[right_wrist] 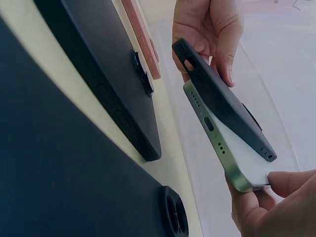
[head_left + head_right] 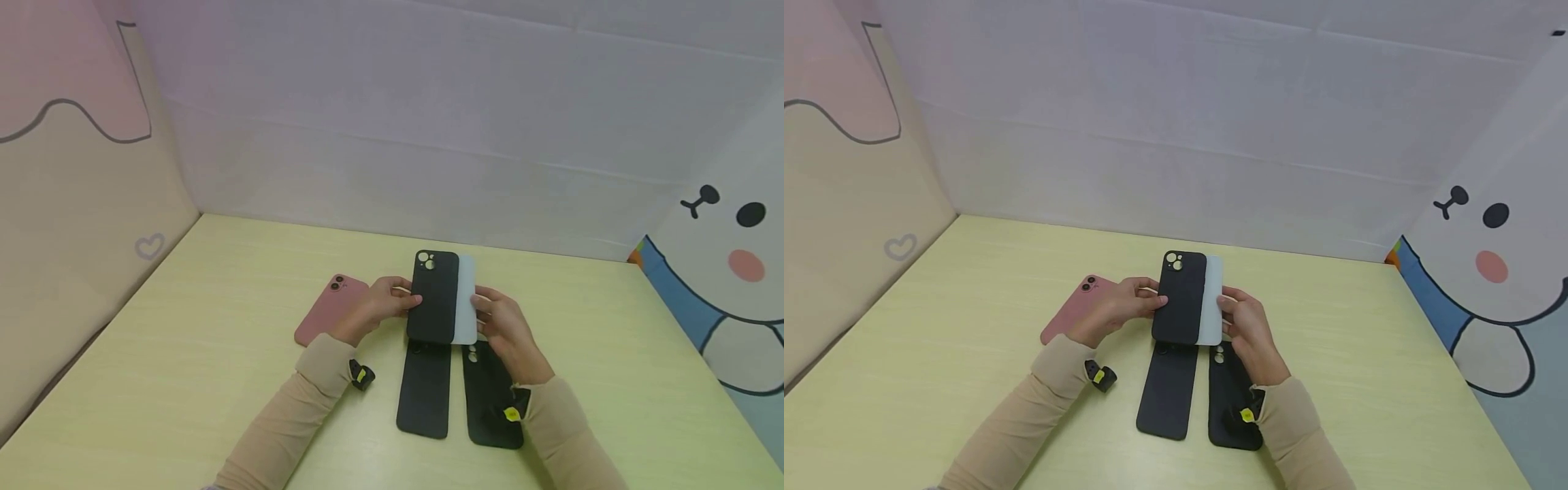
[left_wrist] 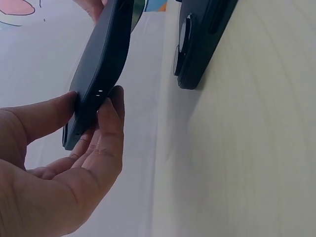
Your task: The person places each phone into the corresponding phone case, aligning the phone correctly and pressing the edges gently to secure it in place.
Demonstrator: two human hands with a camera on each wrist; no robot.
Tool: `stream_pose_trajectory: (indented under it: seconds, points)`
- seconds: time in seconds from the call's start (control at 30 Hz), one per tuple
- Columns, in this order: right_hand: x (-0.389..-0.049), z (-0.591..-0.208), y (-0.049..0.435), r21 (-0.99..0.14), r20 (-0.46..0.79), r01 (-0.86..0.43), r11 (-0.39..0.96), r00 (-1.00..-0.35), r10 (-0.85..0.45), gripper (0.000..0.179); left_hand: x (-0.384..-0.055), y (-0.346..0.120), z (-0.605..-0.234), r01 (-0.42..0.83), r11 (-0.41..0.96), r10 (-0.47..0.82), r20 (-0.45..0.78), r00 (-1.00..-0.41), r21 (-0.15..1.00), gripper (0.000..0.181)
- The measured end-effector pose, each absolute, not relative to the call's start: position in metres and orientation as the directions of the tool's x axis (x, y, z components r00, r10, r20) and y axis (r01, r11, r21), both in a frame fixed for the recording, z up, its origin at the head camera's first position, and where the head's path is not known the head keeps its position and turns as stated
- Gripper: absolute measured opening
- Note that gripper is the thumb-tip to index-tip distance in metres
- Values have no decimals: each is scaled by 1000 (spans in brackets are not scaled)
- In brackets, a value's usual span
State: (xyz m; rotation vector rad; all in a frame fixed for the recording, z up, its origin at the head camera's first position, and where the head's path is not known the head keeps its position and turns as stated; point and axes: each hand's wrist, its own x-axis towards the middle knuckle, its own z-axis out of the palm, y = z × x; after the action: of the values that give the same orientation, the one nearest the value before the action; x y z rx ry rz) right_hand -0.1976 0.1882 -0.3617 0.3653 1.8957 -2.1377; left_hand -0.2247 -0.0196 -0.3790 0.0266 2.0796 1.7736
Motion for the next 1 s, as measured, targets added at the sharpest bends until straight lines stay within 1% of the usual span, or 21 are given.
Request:
stream_pose_trajectory:
  seconds: [0.3, 0.63, 0.77, 1.0]
  points:
    - [-197, -363, 185, -929, -333, 338, -153, -941, -60, 41, -223, -18, -377, -246, 241, 246, -304, -920, 939, 40]
    - [-195, -365, 182, -926, -311, 325, -190, -945, -101, 41, -220, -16, -376, -234, 225, 273, -292, -917, 946, 44]
    - [-194, -365, 181, -928, -301, 318, -194, -947, -115, 42, -220, -17, -377, -216, 243, 274, -281, -920, 946, 47]
    - [-193, -366, 180, -936, -277, 301, -181, -949, -149, 41, -217, -15, -371, -184, 241, 288, -251, -924, 953, 45]
